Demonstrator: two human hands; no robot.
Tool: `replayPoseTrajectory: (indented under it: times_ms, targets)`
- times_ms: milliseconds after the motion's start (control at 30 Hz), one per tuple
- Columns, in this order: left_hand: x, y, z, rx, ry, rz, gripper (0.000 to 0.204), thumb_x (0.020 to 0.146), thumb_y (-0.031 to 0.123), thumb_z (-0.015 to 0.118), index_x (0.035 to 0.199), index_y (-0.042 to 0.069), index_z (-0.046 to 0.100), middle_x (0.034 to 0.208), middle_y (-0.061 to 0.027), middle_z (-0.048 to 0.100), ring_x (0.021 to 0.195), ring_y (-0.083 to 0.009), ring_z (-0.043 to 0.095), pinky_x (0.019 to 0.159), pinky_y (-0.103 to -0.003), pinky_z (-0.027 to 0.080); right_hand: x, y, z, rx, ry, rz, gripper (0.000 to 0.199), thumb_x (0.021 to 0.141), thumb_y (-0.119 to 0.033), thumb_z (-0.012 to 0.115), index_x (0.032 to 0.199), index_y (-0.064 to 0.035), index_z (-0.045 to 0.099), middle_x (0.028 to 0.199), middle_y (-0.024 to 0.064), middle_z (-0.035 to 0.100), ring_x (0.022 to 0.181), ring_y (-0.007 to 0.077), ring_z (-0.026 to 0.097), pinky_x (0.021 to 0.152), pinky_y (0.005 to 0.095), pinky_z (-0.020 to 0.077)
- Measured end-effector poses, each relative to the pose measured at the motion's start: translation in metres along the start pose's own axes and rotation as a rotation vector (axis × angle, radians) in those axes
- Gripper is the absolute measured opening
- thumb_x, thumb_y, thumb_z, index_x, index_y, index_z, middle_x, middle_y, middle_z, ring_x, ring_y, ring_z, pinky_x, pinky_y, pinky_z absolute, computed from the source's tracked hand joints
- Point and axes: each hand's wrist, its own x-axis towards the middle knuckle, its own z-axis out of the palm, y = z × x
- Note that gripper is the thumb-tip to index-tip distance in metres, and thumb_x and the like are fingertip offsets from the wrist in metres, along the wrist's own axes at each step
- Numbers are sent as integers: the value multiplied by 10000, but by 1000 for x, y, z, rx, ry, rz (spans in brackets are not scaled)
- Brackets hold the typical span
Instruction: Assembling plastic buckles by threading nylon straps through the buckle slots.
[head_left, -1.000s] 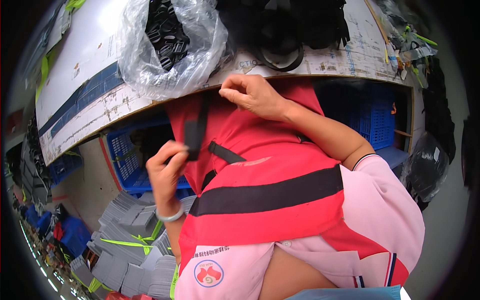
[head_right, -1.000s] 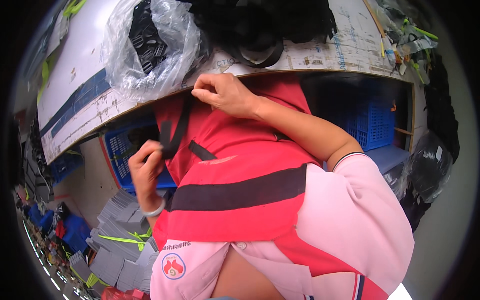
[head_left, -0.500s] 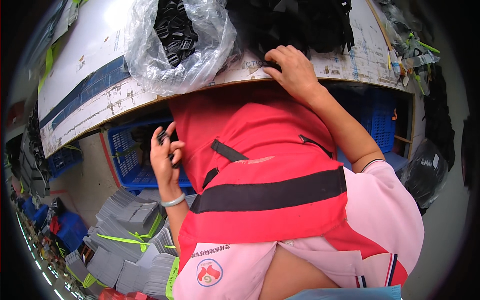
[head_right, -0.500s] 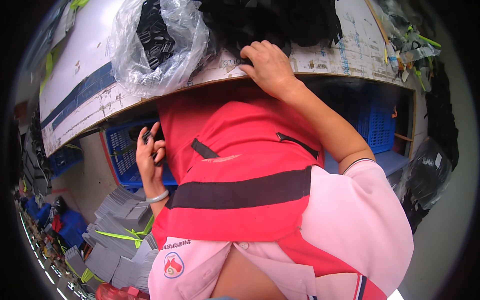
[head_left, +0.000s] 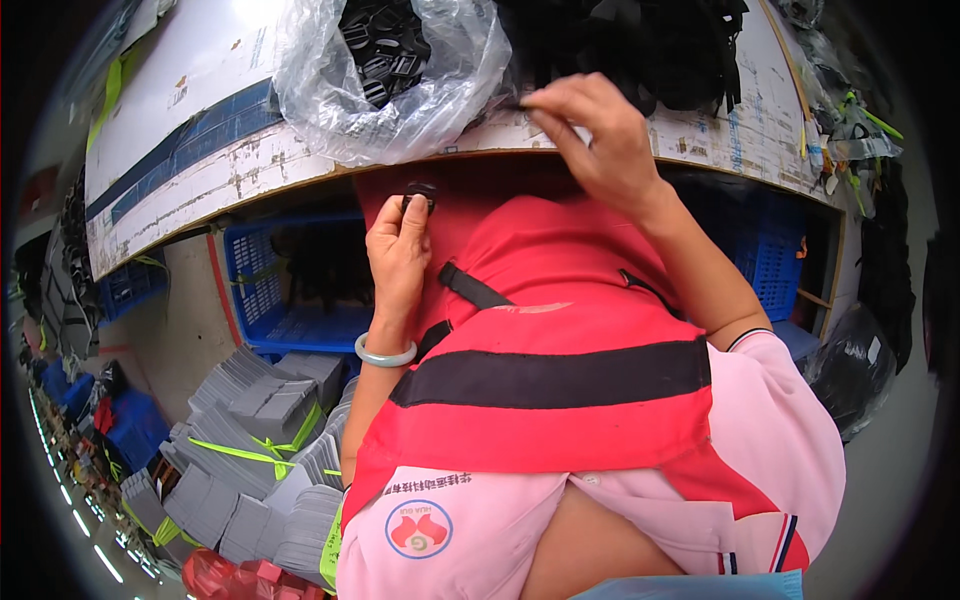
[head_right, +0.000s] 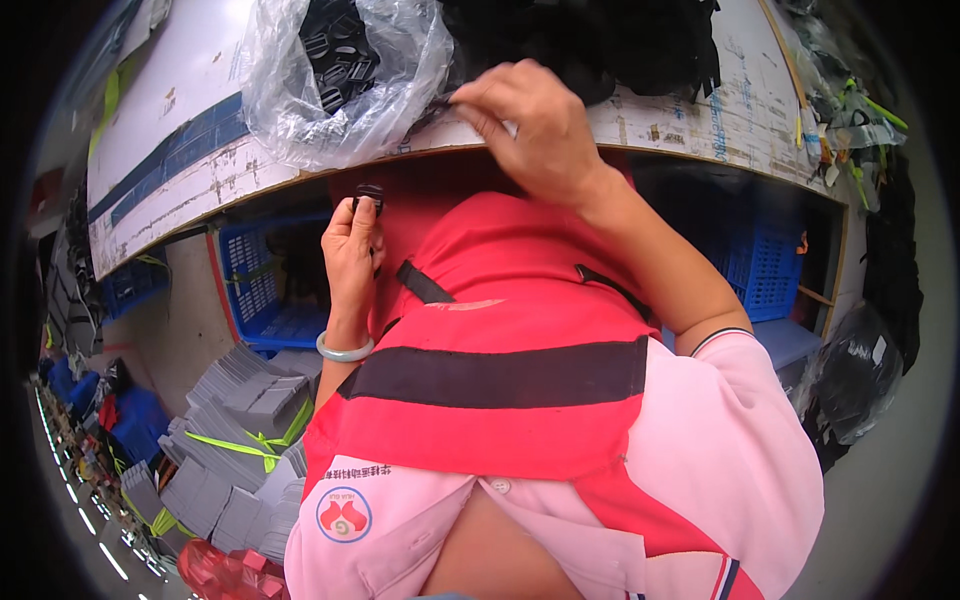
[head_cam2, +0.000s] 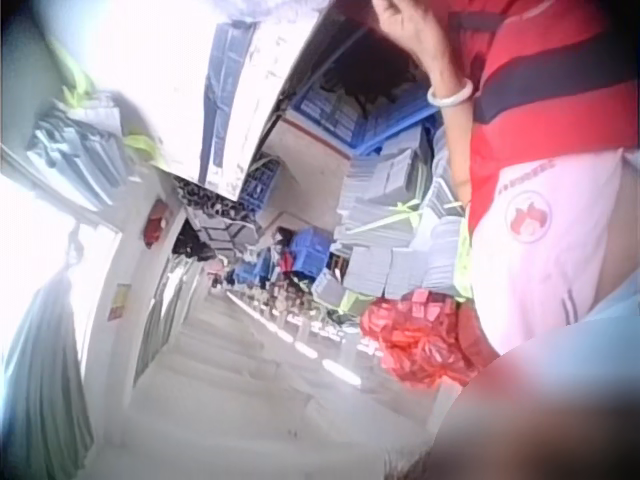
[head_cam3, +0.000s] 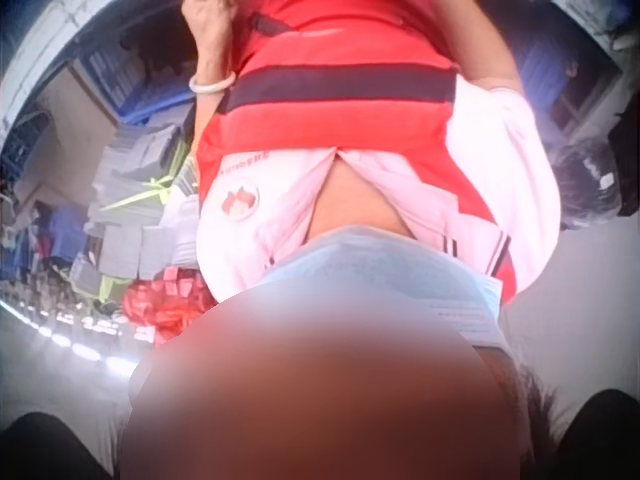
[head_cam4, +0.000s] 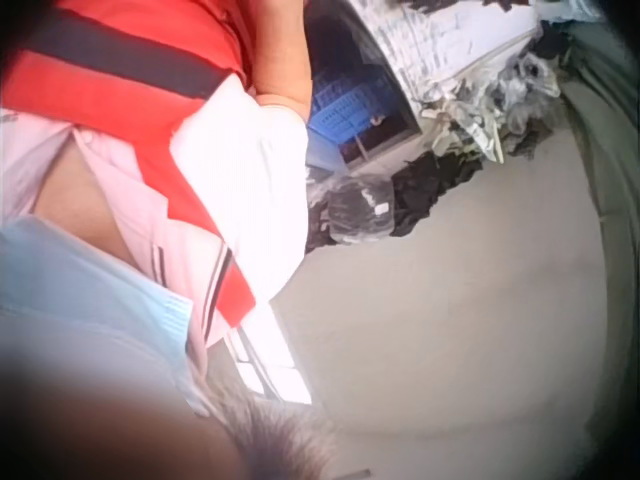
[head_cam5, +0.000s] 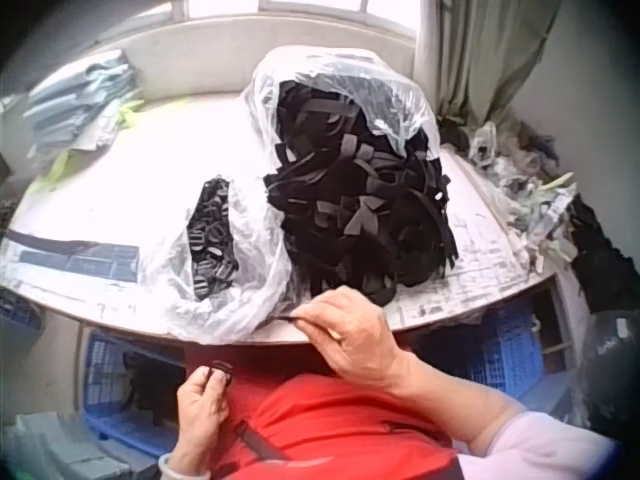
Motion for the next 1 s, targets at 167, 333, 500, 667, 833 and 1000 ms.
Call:
replayPoseTrajectory:
  times_ms: [167,333,500,667,833,1000]
  targets:
    - [-5,14,22,-266,-30,-47,201,988,214,564,943,40,652,622,61,487,489,2,370,432,-180,265,-6,-65,3,804,-631,640,126,942,-122,594,965,-2,628,695,51,630,566,75,593,525,228,479]
    - [-9,13,28,-105,-36,22,203,967,137,583,1102,8,664,707,9,592,549,-22,473,468,-169,323,-20,-49,31,1169,-644,1110,216,980,-220,547,923,-14,574,672,52,618,468,71,562,427,193,469]
    - [-8,12,36,101,51,235,213,928,54,614,1122,-23,655,781,-20,625,641,-74,560,553,-212,437,-25,-47,39,1328,-480,1193,201,983,-219,541,928,-27,564,673,41,610,480,82,561,431,208,466]
    - [1,9,35,499,104,603,147,887,14,636,1026,-33,653,765,-96,623,628,-156,589,566,-250,464,-28,-50,46,1498,-324,1185,196,989,-226,540,931,-40,554,685,30,598,521,83,562,470,215,469]
    - [9,9,21,696,21,776,184,877,-10,633,1060,-31,641,834,-112,650,649,-181,610,568,-293,485,-29,-38,51,1451,-358,1089,288,967,-241,588,1098,12,543,780,59,639,611,89,607,566,218,523]
    - [2,29,22,-395,-55,-137,299,916,105,642,1171,-48,617,866,-110,679,505,-41,500,392,-158,274,-29,-28,48,1287,-437,1006,221,937,-214,636,1034,-16,644,841,-1,645,727,55,577,653,200,464]
